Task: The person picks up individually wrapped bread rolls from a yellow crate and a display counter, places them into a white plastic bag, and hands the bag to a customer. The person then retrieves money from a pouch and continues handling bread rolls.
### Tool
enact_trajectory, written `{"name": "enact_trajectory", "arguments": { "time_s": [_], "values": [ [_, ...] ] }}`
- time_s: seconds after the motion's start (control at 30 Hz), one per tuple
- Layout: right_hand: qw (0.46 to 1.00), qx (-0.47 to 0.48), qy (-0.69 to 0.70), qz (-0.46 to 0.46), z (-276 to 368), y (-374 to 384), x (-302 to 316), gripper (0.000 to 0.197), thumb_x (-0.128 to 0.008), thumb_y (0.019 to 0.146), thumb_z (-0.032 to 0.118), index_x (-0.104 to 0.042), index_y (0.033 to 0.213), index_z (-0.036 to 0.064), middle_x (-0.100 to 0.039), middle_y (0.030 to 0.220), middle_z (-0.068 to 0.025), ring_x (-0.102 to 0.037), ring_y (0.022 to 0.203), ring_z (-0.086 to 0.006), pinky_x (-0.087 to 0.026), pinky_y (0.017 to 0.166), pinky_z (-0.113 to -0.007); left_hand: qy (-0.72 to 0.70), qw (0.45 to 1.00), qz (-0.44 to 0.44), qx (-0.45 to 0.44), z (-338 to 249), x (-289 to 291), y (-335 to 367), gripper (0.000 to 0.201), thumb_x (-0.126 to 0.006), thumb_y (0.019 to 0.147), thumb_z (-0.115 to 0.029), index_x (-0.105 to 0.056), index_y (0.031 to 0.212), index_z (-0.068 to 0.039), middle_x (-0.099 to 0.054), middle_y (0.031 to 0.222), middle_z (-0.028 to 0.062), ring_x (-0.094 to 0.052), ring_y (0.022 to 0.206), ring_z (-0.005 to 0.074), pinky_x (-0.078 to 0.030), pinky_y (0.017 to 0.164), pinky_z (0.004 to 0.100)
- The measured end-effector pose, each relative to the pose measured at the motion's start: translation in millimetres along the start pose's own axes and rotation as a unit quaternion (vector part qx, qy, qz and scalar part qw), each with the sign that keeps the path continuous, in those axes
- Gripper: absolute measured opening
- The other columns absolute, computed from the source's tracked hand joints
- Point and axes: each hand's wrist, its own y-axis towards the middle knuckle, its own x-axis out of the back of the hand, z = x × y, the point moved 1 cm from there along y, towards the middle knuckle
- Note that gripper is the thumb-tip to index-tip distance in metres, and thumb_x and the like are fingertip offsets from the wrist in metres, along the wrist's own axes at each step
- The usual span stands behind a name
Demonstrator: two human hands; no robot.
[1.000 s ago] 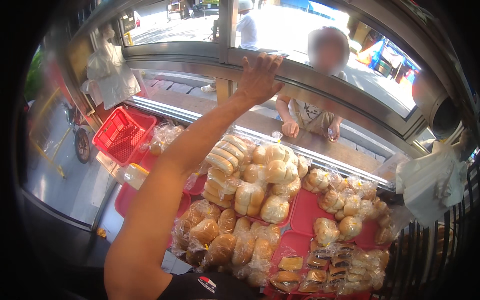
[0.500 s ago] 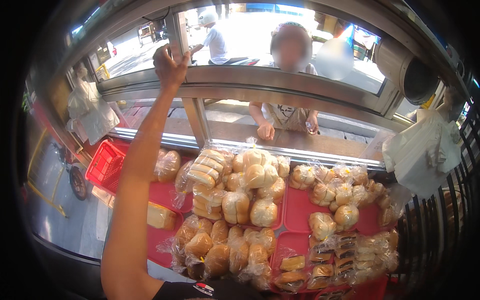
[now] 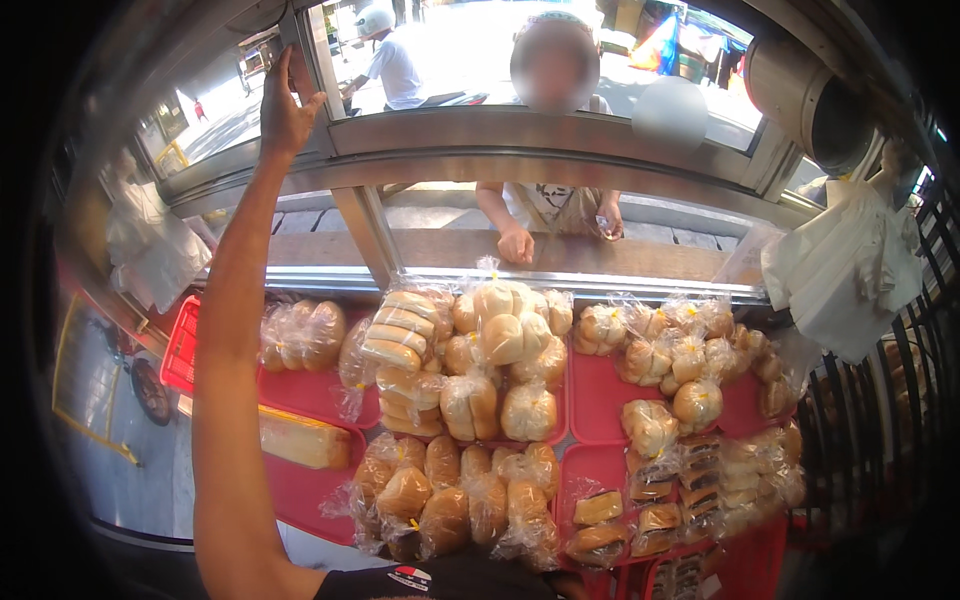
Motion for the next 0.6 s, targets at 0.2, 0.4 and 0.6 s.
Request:
{"name": "enact_trajectory", "arguments": {
  "time_s": [0.2,0.4,0.6],
  "values": [
    [1.000,-0.010,0.019,-0.004,-13.5,-12.0,-16.7,0.046,-0.058,0.090,0.038,-0.070,0.122,0.0081,-0.070,0.118,-0.0213,-0.067,0.113,-0.0357,-0.051,0.097,-0.044,0.019,0.999,0.041,-0.025,57.7,11.8,-3.1,0.094,-0.083,0.078,-0.011,-0.033,0.157,-0.018,-0.053,0.144,0.0199,-0.055,0.127,0.0373,-0.046,0.108,0.0440],
    [0.999,0.041,0.012,0.009,-50.1,-15.1,-52.4,0.046,-0.058,0.090,0.038,-0.070,0.123,0.0088,-0.070,0.120,-0.0210,-0.067,0.113,-0.0356,-0.051,0.098,-0.044,0.212,0.976,0.040,-0.010,58.3,25.3,-31.1,0.067,-0.075,0.088,-0.022,-0.045,0.148,-0.019,-0.048,0.143,0.0184,-0.050,0.130,0.0359,-0.045,0.105,0.0491],
    [0.989,0.074,-0.099,0.085,-114.2,-11.6,-85.4,0.052,-0.050,0.096,0.046,-0.068,0.123,0.0050,-0.066,0.128,-0.0190,-0.060,0.123,-0.0347,-0.046,0.103,-0.042,0.081,0.987,0.142,-0.006,-39.1,-2.5,-84.8,0.073,-0.075,0.088,-0.036,-0.044,0.147,-0.007,-0.043,0.144,0.0211,-0.046,0.131,0.0394,-0.040,0.110,0.0495]
  ]
}}
